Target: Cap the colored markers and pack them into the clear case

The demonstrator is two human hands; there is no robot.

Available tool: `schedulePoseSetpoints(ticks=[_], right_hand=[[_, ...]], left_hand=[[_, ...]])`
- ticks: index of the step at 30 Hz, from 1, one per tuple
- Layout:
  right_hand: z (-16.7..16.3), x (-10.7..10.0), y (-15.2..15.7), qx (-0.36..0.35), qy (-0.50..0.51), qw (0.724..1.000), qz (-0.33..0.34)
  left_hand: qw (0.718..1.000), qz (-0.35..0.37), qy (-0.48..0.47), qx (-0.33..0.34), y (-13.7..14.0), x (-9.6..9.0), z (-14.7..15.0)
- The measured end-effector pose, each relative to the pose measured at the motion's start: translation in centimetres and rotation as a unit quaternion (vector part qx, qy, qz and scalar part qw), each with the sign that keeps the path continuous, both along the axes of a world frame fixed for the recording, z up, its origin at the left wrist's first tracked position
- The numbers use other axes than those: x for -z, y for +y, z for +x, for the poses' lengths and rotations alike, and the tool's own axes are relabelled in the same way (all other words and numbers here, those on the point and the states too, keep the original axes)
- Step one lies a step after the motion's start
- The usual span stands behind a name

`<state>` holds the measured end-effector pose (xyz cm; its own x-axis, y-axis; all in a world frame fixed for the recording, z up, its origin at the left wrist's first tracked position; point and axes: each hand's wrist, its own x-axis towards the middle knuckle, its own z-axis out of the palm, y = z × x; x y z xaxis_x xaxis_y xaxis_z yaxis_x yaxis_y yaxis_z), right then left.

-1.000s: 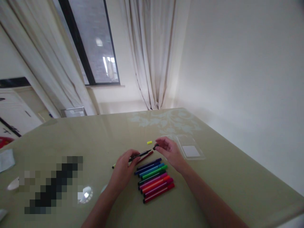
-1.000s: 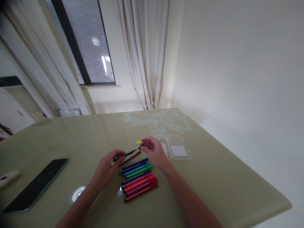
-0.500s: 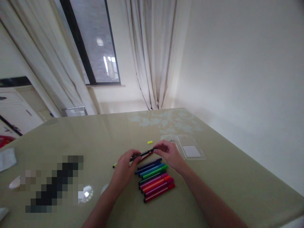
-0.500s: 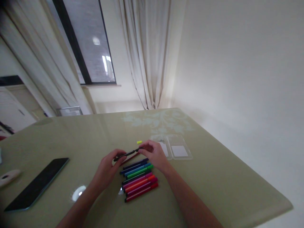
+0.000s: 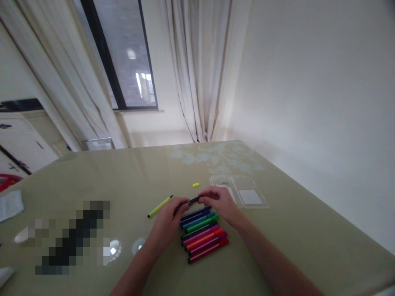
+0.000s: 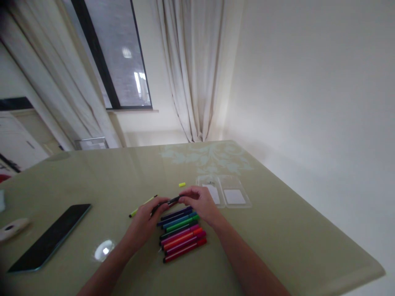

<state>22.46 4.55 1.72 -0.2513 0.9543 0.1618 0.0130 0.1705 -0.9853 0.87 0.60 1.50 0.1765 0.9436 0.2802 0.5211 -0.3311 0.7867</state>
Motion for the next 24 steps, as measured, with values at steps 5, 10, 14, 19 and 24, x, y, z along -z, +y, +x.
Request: schedulePoseSetpoints(ticks=[5, 10, 14, 19, 24], right_hand=[[0.14, -0.23, -0.21, -0.007, -0.003, 1.000, -0.021], [0.14, -0.07, -0.22, -0.010, -0.015, 1.000, -0.022], [-0.14, -0.04, -0.42, -0.003, 0.005, 1.000, -0.021], [-0.37, -0.28, -0.78, -0.003, 0.012, 0.999, -0.029], [-0.20, -0.07, -0.47, -0.017, 0.001, 0.999, -0.028]], left_hand=[[1.000, 0.002, 0.006, 0.003, -0.08, -0.04, 0.10], [1.000, 0.005, 0.010, -0.005, -0.15, -0.24, 0.19], [1.000, 0.001, 0.003, -0.011, -0.26, -0.19, 0.35], [1.000, 0.004, -0.010, -0.021, -0.48, -0.02, 0.57], [1.000, 0.007, 0.010, -0.017, -0.37, 0.17, 0.52]])
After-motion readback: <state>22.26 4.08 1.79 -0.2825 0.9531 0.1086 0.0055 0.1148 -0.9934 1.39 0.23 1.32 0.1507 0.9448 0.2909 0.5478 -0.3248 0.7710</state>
